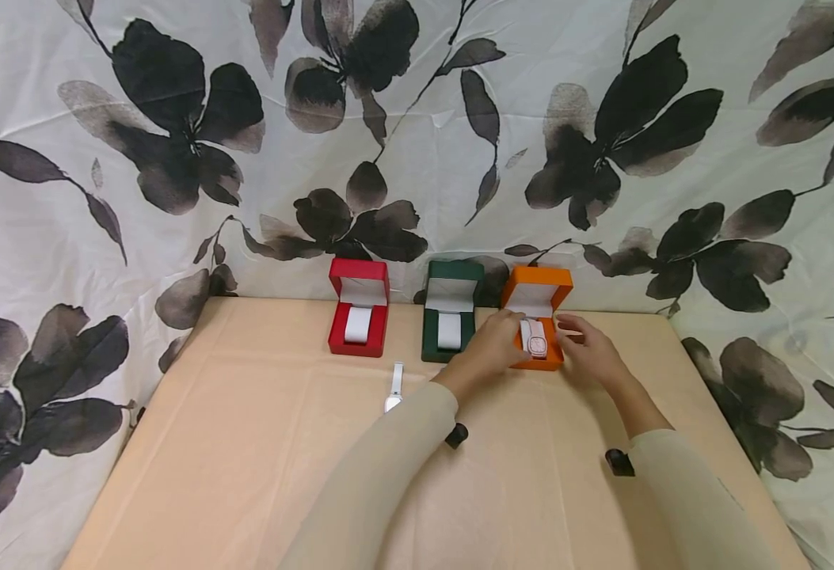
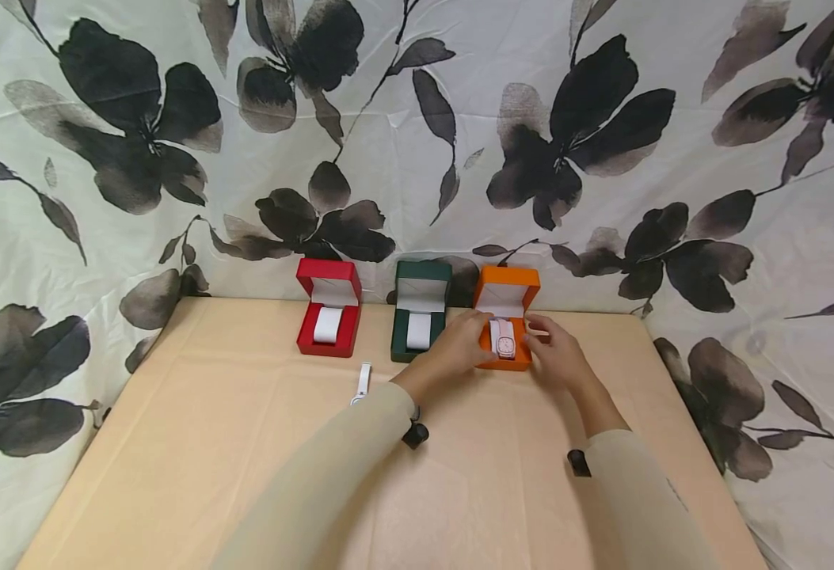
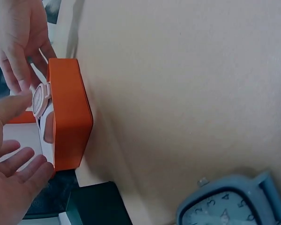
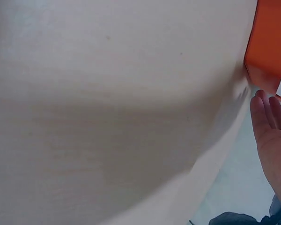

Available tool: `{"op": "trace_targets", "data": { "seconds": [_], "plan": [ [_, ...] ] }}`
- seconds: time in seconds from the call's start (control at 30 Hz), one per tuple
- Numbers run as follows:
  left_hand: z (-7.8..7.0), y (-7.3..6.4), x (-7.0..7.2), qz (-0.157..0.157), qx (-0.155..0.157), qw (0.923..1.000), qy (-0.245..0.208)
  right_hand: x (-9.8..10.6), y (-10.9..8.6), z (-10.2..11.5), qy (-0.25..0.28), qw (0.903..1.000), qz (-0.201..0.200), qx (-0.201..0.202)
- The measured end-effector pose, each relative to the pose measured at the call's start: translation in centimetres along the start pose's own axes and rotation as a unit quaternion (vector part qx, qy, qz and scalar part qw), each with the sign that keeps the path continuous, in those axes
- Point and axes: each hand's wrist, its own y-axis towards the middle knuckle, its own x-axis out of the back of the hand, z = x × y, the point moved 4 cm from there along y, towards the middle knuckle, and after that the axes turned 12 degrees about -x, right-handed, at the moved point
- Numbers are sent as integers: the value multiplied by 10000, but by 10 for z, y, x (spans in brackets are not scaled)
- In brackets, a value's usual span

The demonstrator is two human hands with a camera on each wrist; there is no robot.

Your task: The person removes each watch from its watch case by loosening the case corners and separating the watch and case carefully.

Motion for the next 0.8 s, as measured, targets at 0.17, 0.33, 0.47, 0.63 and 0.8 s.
{"op": "trace_targets", "data": {
  "seconds": [0.17, 0.33, 0.47, 0.63, 0.8],
  "plan": [
    [-1, 1, -3, 237, -144, 9996, 22, -5, -2, -3, -176, 9998, -7, 65],
    [1, 2, -9, 423, -240, 9987, 155, -11, -4, -4, -345, 9992, -31, 187],
    [2, 5, -9, 426, -244, 9982, 356, -13, -3, -7, -483, 9985, -75, 245],
    [1, 8, -9, 381, -335, 9973, 523, -13, -3, -9, -583, 9976, -173, 339],
    [2, 10, -12, 449, -398, 9965, 581, -15, -5, -7, -585, 9974, -176, 371]
  ]
}}
